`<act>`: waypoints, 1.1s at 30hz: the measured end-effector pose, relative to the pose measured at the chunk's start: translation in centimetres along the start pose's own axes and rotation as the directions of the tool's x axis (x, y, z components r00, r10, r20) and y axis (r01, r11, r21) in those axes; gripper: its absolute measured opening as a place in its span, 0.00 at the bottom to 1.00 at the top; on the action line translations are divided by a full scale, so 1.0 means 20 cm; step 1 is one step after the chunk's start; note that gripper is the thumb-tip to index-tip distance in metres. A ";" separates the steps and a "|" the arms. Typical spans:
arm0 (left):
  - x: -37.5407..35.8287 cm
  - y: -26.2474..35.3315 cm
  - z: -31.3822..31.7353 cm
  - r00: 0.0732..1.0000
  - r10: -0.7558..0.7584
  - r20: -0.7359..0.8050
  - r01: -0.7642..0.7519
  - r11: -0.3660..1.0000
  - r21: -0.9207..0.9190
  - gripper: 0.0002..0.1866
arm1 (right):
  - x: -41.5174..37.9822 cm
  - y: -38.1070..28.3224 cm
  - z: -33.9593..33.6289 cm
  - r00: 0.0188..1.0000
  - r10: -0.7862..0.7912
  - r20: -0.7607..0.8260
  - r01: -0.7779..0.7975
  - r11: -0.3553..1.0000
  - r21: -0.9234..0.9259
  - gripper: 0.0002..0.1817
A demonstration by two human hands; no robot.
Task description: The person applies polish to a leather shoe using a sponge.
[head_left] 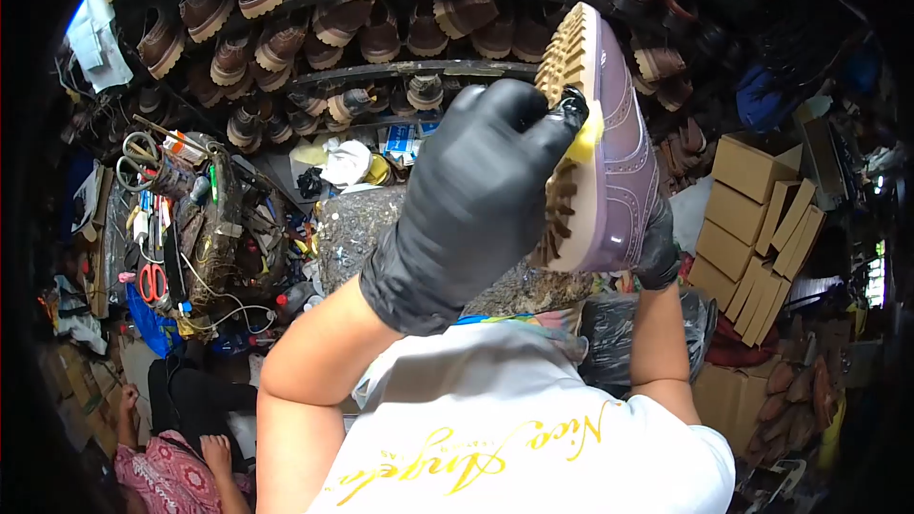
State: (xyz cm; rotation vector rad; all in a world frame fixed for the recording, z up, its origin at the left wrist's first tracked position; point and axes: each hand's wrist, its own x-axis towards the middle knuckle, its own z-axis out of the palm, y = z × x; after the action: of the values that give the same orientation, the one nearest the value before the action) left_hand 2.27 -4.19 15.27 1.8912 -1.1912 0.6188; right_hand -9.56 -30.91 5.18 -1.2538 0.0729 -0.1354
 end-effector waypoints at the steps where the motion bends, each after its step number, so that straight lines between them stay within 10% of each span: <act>1: 0.00 -0.03 0.06 0.999 0.050 0.009 -0.050 0.999 -0.007 0.30 | 0.00 -0.04 0.01 0.999 -0.041 0.018 0.043 0.991 -0.128 0.29; 5: -0.17 0.13 -0.08 0.897 -0.174 0.407 0.160 0.985 0.068 0.07 | 0.02 -0.15 0.04 0.979 -0.182 0.091 0.199 0.770 -0.606 0.31; 6: -0.20 0.11 -0.11 0.903 -0.135 0.409 0.034 0.969 0.244 0.09 | 0.01 -0.16 0.03 0.980 -0.187 0.073 0.193 0.773 -0.605 0.31; 9: -0.21 0.12 -0.07 0.995 -0.051 0.085 0.054 0.998 -0.035 0.13 | 0.05 -0.17 0.00 0.932 -0.182 0.312 0.359 0.569 -0.740 0.41; 12: -0.21 -0.02 0.05 0.908 0.329 0.260 -0.313 0.944 -0.100 0.17 | 0.05 -0.19 0.09 0.945 -0.220 0.243 0.328 0.660 -0.676 0.30; 13: -0.21 -0.12 0.06 0.960 0.244 0.134 -0.209 0.950 -0.232 0.19 | 0.05 -0.18 0.06 0.937 -0.246 0.248 0.348 0.615 -0.708 0.30; 16: -0.18 -0.12 -0.01 0.999 0.037 0.032 -0.042 0.985 0.170 0.16 | 0.01 -0.18 -0.03 0.966 -0.137 0.219 0.257 0.602 -0.756 0.40; 17: -0.18 -0.07 -0.01 0.974 0.160 0.158 -0.142 0.982 -0.121 0.15 | 0.01 -0.18 0.01 0.964 -0.132 0.231 0.263 0.600 -0.755 0.40; 18: -0.22 0.01 0.09 0.990 0.116 -0.086 -0.140 0.919 -0.370 0.15 | 0.02 -0.19 0.06 0.999 0.037 0.030 -0.024 0.936 -0.352 0.38; 19: -0.23 -0.02 0.11 0.984 0.180 -0.010 -0.171 0.915 -0.365 0.18 | 0.03 -0.20 0.09 0.955 0.291 -0.059 -0.276 0.943 0.187 0.36; 22: -0.14 -0.23 0.12 0.985 0.169 -0.030 -0.165 0.980 0.113 0.21 | 0.03 -0.23 0.07 0.952 0.306 -0.023 -0.300 0.944 0.134 0.36; 24: -0.08 -0.22 0.15 0.946 -0.166 -0.277 0.092 0.961 -0.262 0.24 | 0.01 -0.21 0.11 0.948 0.317 0.007 -0.316 0.943 0.101 0.36; 26: -0.01 -0.06 0.13 0.949 -0.087 -0.304 -0.032 0.930 -0.365 0.26 | -0.03 -0.18 0.17 0.942 0.335 0.022 -0.336 0.939 0.076 0.36; 30: -0.28 -0.06 0.23 0.998 -0.048 0.042 0.063 0.845 -0.530 0.27 | -0.08 -0.19 0.16 0.948 0.319 0.008 -0.319 0.946 0.052 0.35; 32: -0.44 -0.20 0.19 0.917 -0.221 0.331 0.355 0.831 -0.429 0.23 | -0.09 -0.20 0.14 0.956 0.294 -0.002 -0.294 0.955 0.049 0.35; 33: -0.46 -0.21 0.18 0.932 -0.322 0.164 0.361 0.832 -0.421 0.18 | -0.10 -0.20 0.13 0.955 0.296 -0.009 -0.295 0.954 0.047 0.35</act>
State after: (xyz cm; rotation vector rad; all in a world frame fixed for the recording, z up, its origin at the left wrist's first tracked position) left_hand 1.97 -1.49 5.01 1.6811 -0.9119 0.0536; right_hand -11.45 -29.44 9.74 -1.1829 0.2687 0.1126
